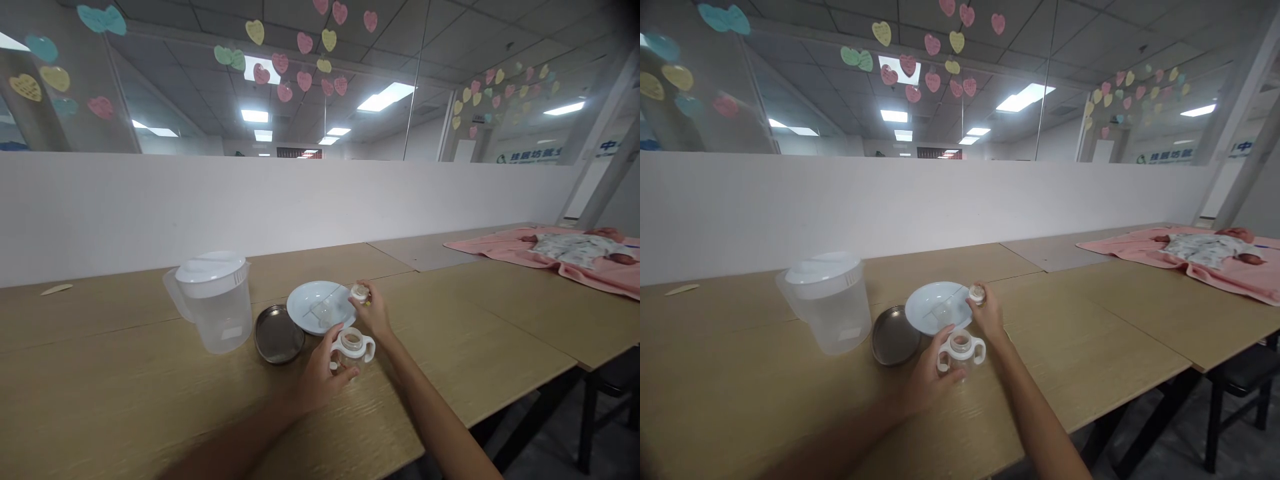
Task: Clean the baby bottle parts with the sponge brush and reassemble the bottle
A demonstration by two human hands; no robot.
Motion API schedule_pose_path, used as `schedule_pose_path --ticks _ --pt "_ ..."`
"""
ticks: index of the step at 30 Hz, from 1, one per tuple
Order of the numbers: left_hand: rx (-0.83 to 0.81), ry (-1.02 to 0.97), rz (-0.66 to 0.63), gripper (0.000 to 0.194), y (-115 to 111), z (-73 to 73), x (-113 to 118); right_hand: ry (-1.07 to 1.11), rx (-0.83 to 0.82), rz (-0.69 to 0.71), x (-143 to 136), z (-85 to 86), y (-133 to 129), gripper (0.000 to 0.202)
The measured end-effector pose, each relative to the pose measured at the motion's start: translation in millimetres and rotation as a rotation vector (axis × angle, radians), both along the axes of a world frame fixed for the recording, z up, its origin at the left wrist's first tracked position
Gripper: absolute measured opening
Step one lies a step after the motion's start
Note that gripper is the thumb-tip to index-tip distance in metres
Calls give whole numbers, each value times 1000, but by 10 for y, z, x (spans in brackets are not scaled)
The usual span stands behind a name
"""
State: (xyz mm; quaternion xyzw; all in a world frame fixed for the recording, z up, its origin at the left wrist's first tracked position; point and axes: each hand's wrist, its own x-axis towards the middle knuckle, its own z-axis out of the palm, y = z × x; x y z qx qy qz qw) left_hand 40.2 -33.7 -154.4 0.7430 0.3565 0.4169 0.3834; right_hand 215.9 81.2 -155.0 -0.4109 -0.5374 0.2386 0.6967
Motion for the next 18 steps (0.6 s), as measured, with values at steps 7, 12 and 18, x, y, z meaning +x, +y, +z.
schedule_pose_path --ticks 7,12,18 --pt "-35 -28 -22 72 12 -11 -1 -303 90 55 -46 34 -115 38" --pt "-22 -6 -22 74 32 -31 -2 -404 144 81 -61 18 -117 43" --pt "-20 -17 -2 70 7 5 -1 -684 210 -19 -41 -52 -67 49"
